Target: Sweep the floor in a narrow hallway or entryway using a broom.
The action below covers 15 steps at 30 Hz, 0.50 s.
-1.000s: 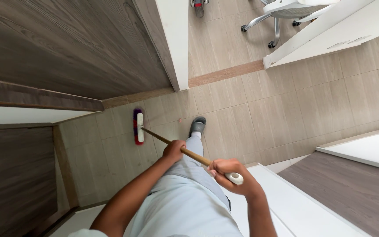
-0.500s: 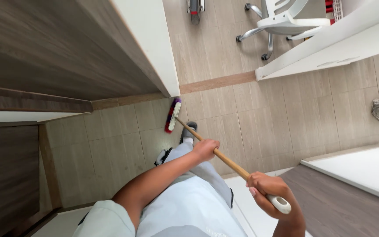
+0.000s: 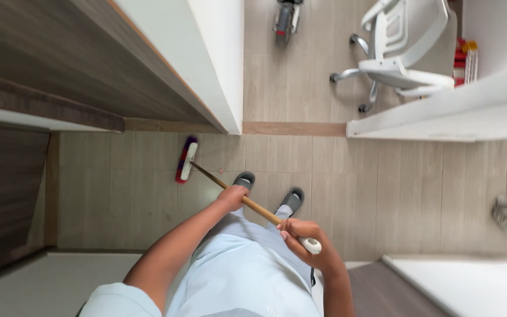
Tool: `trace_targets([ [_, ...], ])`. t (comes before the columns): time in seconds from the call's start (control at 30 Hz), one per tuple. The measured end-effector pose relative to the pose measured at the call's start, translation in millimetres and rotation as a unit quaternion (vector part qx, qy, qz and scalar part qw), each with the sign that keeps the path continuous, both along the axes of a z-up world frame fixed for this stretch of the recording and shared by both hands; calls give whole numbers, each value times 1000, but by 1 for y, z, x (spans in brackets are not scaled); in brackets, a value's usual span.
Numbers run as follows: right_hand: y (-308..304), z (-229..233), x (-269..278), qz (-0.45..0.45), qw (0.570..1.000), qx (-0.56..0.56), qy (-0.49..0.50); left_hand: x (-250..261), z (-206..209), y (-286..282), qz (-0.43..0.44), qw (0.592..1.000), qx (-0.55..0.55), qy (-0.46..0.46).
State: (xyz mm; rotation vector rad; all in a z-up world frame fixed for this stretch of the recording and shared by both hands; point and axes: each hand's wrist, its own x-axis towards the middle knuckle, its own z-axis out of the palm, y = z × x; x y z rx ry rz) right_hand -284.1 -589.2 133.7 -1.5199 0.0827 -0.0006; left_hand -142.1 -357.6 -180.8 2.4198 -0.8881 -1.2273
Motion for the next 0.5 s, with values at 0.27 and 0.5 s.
trace_targets([
  [0.27, -98, 23, -58, -37, 989, -78, 117, -77, -1, -136, 22, 994, -111, -10],
  [0.5, -114, 59, -39, 47, 992, -113, 13, -95, 51, -155, 165, 961, -195, -106],
])
